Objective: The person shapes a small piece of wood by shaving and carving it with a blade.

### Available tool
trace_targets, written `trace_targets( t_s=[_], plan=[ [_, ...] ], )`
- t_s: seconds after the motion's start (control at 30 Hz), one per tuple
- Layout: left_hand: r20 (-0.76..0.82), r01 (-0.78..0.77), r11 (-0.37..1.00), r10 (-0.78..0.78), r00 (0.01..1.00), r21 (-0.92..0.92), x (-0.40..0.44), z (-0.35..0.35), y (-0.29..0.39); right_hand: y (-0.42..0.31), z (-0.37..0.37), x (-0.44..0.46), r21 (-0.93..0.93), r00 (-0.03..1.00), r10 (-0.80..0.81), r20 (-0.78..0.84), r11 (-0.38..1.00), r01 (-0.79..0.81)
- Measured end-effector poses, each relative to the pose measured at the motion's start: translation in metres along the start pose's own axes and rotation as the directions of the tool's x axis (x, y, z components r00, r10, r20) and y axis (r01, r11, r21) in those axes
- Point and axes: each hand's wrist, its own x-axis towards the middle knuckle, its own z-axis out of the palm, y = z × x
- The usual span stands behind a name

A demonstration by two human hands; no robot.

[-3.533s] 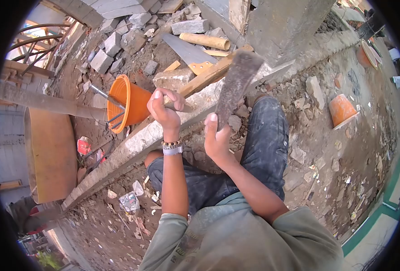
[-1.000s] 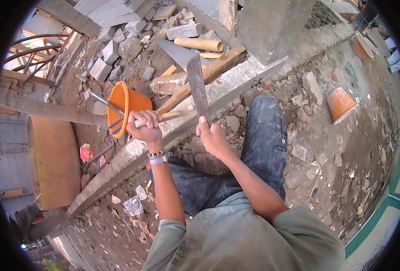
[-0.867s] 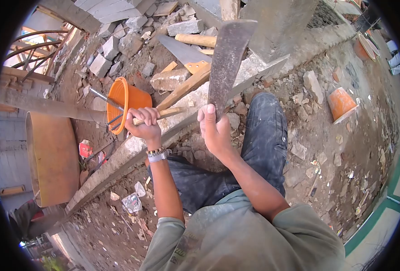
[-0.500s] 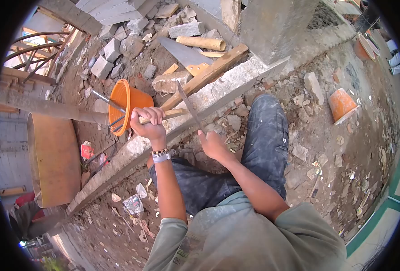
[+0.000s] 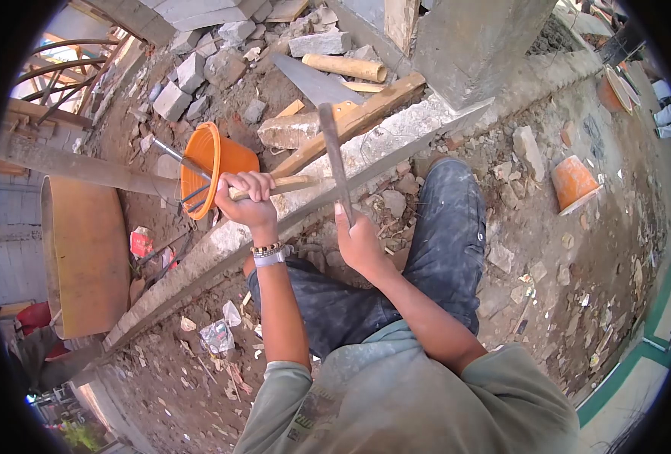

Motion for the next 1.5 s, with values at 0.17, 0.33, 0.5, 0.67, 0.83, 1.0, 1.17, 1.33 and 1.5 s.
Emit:
trace_targets(
  t_s=[0.17,0.33,0.5,0.67,0.83,1.0,1.17,1.33,1.5],
  plan=[
    [0.079,-0.045,0.995,0.037,0.996,0.092,-0.003,0.02,-0.004,0.058,0.011,0.013,-0.226,0.888,0.335,0.316,0.935,-0.272],
    [0.074,-0.033,0.985,0.021,0.997,0.17,0.0,0.034,-0.007,0.016,-0.007,0.019,-0.017,0.953,0.152,0.263,0.988,-0.153],
    [-0.003,-0.017,0.983,0.018,1.0,0.184,0.008,0.041,-0.012,-0.036,-0.009,0.014,0.355,0.993,-0.115,-0.016,0.928,0.113],
    [-0.048,-0.035,0.965,0.049,0.998,0.261,0.01,0.05,-0.017,0.009,0.022,0.003,-0.01,0.986,0.14,-0.086,0.99,-0.142],
    [-0.079,-0.051,0.944,0.081,0.994,0.325,0.007,0.062,-0.024,0.055,0.017,0.013,-0.222,0.951,0.275,0.139,0.945,-0.241],
    [-0.03,-0.07,0.931,0.087,0.996,0.359,0.002,0.067,-0.025,0.027,0.003,0.018,0.018,0.986,0.149,0.076,0.988,-0.151],
    [-0.127,-0.058,0.971,0.089,0.988,0.231,0.011,0.052,-0.015,0.006,-0.007,0.02,0.342,0.993,0.095,-0.074,0.937,-0.064],
    [-0.17,-0.143,0.968,0.18,0.969,0.206,0.018,0.036,-0.01,0.034,-0.005,0.007,0.209,0.998,0.024,-0.066,0.978,-0.009],
    [-0.079,-0.172,0.915,0.215,0.973,0.366,0.009,0.028,-0.007,0.026,-0.002,0.017,0.297,0.977,0.157,0.142,0.935,-0.193]
  ],
)
